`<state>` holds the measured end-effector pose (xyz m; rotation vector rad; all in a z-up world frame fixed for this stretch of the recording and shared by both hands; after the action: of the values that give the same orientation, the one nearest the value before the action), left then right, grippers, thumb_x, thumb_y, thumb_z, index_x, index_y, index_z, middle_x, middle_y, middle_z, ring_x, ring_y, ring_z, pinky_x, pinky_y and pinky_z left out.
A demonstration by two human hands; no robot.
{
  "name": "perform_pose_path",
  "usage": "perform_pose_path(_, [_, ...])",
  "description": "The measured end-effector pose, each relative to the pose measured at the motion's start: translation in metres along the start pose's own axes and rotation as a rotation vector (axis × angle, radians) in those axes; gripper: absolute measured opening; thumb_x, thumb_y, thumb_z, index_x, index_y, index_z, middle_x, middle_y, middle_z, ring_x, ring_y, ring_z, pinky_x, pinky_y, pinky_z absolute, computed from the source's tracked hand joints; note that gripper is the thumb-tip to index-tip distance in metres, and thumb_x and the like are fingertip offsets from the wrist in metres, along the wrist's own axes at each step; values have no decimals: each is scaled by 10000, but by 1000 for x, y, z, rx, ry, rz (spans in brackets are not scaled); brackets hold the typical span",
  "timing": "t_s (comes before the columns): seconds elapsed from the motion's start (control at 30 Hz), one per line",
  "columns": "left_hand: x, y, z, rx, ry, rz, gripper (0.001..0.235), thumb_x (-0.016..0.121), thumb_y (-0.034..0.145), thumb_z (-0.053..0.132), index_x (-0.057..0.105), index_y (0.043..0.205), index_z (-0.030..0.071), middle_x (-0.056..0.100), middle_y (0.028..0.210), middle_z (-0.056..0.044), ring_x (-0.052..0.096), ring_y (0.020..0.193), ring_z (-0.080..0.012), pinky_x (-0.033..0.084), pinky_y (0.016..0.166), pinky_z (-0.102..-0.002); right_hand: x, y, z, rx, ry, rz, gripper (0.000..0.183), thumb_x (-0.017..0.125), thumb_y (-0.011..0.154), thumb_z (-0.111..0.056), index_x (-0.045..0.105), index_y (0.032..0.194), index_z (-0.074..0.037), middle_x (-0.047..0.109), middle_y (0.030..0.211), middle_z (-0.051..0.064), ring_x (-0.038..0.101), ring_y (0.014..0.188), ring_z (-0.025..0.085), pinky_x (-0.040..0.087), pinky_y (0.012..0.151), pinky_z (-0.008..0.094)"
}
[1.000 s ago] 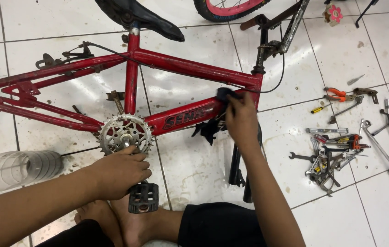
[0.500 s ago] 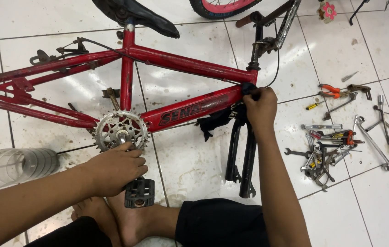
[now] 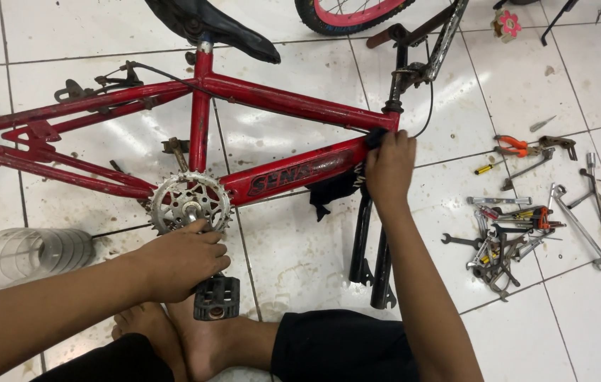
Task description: The person sits on the floor and wipes a red bicycle frame with a dark cloth. They clean the main tubes, the area around the crankset, and the seat post. The person also dips the cloth into a container of liquid to re-wet it during the process.
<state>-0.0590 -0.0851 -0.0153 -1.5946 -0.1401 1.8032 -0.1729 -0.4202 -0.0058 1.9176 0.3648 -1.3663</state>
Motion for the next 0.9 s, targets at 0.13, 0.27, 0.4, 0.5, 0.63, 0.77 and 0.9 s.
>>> perform_pose_path(0.13, [9, 6, -3, 1, 11, -13, 325, 734, 815, 126, 646, 1127, 99, 694, 1073, -64, 567, 1119, -249, 289, 1071, -478, -9, -6, -47, -115, 299, -173, 124, 643, 869, -8, 640, 988, 29, 565, 990, 183, 577, 996, 408, 490, 894, 469])
perform_pose_path(0.27, [0, 1, 0, 0, -5, -8, 319, 730, 811, 102, 658, 1121, 77, 696, 1054, -83, 571, 1108, -264, 284, 1069, -480, -6, -2, 16, 67, 240, -112, 161, 639, 882, -33, 621, 1025, 38, 556, 1037, 215, 595, 1000, 424, 511, 856, 479])
perform_pose_path(0.4, [6, 3, -1, 20, 6, 17, 294, 732, 805, 112, 665, 1089, 82, 703, 1034, -76, 580, 1095, -257, 299, 1065, -474, -6, -4, -14, -6, 185, 28, 177, 634, 838, 38, 633, 1015, 45, 545, 1021, 226, 581, 956, 449, 499, 846, 507])
perform_pose_path(0.5, [7, 5, 0, 22, 10, 26, 281, 725, 791, 81, 674, 1067, 80, 709, 997, -72, 597, 1062, -260, 308, 1046, -475, 1, -29, -97, -320, 271, -56, 222, 641, 835, 40, 684, 1051, 6, 550, 1031, 190, 564, 995, 417, 480, 893, 484])
perform_pose_path(0.63, [5, 5, 0, 17, 47, 47, 281, 733, 783, 100, 674, 1058, 87, 710, 1002, -73, 594, 1068, -260, 312, 1045, -479, -2, -21, -79, -342, 217, -83, 284, 629, 841, 20, 707, 1112, -6, 552, 1043, 171, 560, 990, 393, 484, 884, 468])
perform_pose_path(0.77, [11, 5, 0, 19, 33, 41, 264, 722, 813, 96, 680, 1073, 74, 712, 1007, -88, 591, 1066, -272, 299, 1058, -475, 15, -8, -44, -173, -32, 8, 226, 683, 793, 18, 704, 1017, 19, 541, 1072, 187, 562, 980, 375, 488, 880, 449])
perform_pose_path(0.9, [23, 16, -5, -5, 45, 14, 245, 713, 786, 59, 697, 1029, 82, 713, 952, -75, 606, 1021, -263, 302, 1047, -491, 15, -39, -137, -353, 288, -107, 206, 629, 809, 23, 693, 1005, 31, 557, 1041, 181, 576, 946, 391, 489, 870, 464])
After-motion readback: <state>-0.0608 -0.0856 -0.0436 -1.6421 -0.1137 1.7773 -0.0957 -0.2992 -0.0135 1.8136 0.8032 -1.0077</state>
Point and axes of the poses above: each hand's wrist, its own y-axis towards the middle knuckle, its own x-axis out of the palm, z = x × y, the point moved 10 cm from there along y, towards the middle knuckle
